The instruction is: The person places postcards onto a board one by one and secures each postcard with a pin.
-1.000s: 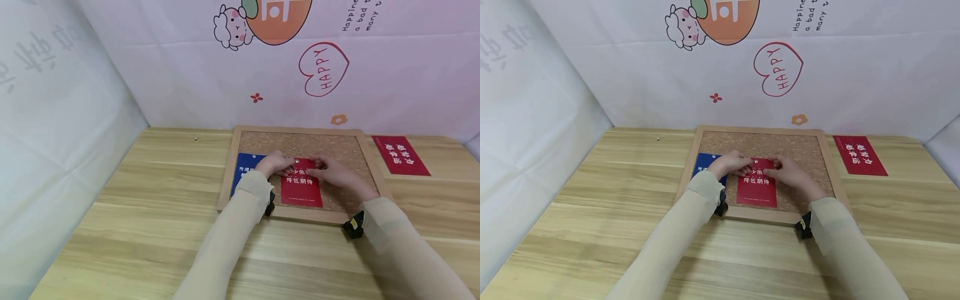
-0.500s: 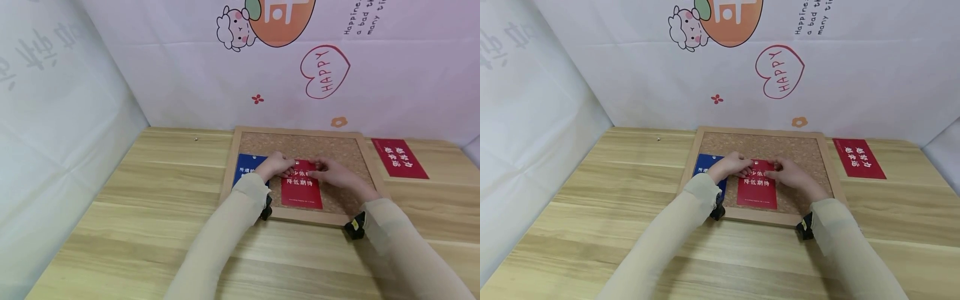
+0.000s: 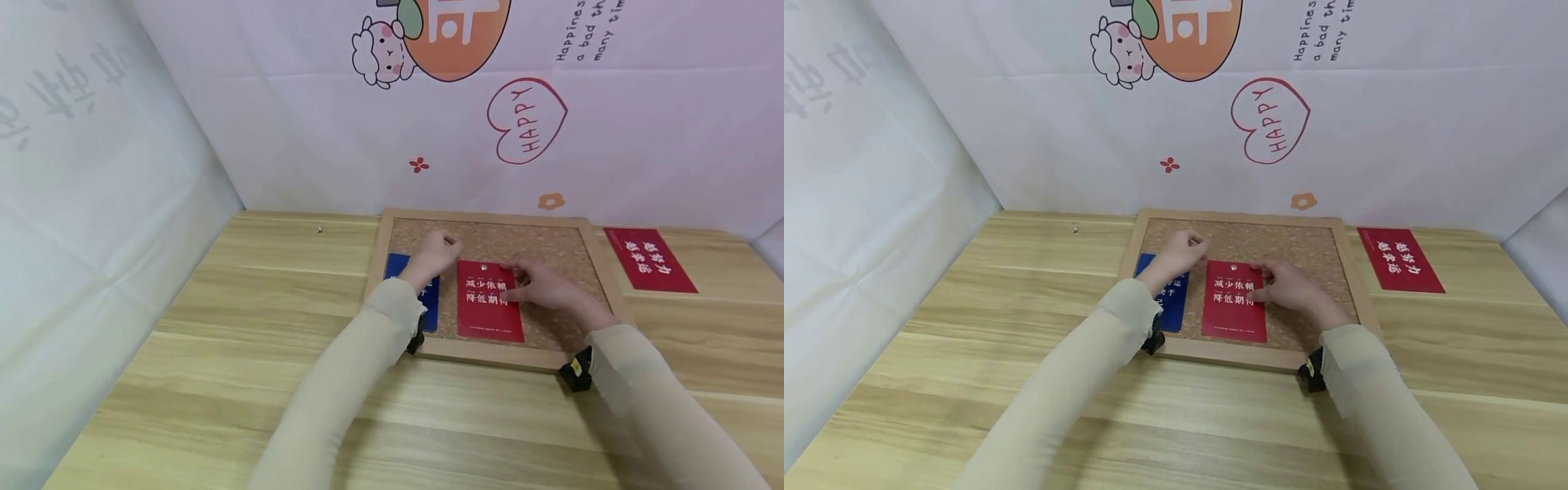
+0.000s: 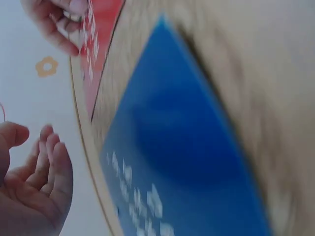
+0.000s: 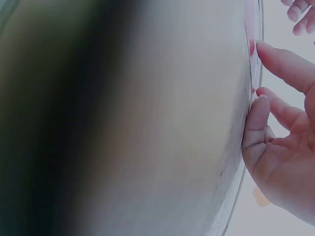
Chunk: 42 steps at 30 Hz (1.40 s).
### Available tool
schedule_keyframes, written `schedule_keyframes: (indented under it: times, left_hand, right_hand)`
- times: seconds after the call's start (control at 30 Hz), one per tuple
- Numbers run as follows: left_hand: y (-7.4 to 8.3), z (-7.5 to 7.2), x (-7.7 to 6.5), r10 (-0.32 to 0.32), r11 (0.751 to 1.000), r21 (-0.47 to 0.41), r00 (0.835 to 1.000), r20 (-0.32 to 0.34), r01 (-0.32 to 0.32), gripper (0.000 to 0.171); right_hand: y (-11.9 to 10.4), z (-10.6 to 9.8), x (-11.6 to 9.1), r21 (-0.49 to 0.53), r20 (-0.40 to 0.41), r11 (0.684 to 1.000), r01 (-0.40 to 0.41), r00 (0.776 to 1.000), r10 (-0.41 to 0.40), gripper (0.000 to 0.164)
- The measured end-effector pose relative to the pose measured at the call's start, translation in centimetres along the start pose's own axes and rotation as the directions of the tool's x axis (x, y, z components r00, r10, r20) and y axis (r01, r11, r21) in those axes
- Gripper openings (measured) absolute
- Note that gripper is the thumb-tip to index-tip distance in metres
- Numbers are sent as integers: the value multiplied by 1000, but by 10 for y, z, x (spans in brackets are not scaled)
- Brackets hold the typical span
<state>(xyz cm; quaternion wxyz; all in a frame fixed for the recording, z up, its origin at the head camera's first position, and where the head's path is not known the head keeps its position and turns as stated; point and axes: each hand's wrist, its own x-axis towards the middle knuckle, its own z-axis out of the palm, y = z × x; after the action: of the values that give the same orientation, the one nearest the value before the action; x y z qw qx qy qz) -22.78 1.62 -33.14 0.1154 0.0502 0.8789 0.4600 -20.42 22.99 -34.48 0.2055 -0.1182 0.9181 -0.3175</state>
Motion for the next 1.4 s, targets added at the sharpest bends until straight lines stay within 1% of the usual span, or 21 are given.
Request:
schedule_keyframes:
  times: [0.07, 0.13, 0.17, 0.23, 0.33, 0.4, 0.43, 0.53, 0.6, 0.73, 0.9, 0.97, 1.07, 1.27, 1.4]
  left_hand:
    - [-1, -9, 0, 8, 999, 39, 998, -62, -6, 33]
    - [-5, -18, 1, 21, 997, 73, 994, -110, -13, 31]
    - [-7, -22, 2, 23, 996, 84, 990, -136, -12, 30]
    - [-12, -31, 3, 40, 990, 142, 981, -192, -13, 31]
    - [-21, -42, 6, 59, 980, 197, 971, -233, -12, 34]
    - [-28, -49, 6, 63, 968, 250, 967, -246, 1, 39]
    - [-32, -52, 6, 62, 961, 278, 968, -242, 8, 41]
    - [-43, -61, 6, 32, 934, 353, 974, -226, 51, 48]
    - [-49, -66, 5, 7, 921, 383, 976, -216, 78, 52]
    - [-59, -75, 3, -38, 918, 382, 980, -194, 111, 55]
    - [-66, -85, -2, -73, 893, 431, 986, -148, 130, 58]
    - [-69, -87, -4, -91, 891, 432, 987, -135, 142, 59]
    - [-75, -90, -7, -112, 898, 411, 986, -125, 154, 61]
    - [-83, -93, -9, -119, 897, 415, 987, -106, 152, 65]
    - [-83, -93, -10, -129, 892, 425, 987, -95, 157, 64]
  right_hand:
    - [0, 1, 0, 0, -4, 1000, 2, 1000, -2, 67]
    - [0, 1, 0, -4, -6, 1000, 8, 1000, -8, 68]
    - [-1, 1, 0, -5, -7, 1000, 10, 1000, -10, 68]
    - [-1, 1, 0, -5, -5, 1000, 5, 1000, -5, 69]
    - [-1, 1, 0, -5, -2, 1000, 0, 1000, 0, 69]
    - [-2, 2, 0, -1, 0, 1000, -6, 1000, 6, 69]
    - [-1, 2, 0, -2, 0, 1000, -9, 1000, 9, 69]
    - [0, 2, 0, -5, -3, 1000, -9, 1000, 9, 70]
    - [0, 2, 0, -9, -7, 1000, -1, 1000, 1, 71]
    - [0, 4, 1, -26, -12, 1000, 13, 1000, -13, 72]
    - [0, 3, 1, -32, -8, 999, 14, 1000, -15, 73]
    - [1, 3, 1, -30, -7, 999, 17, 1000, -18, 73]
    - [1, 3, 1, -30, -7, 999, 16, 1000, -16, 73]
    - [1, 3, 1, -41, -6, 999, 13, 1000, -13, 75]
    - [1, 2, 2, -47, -4, 999, 9, 1000, -9, 75]
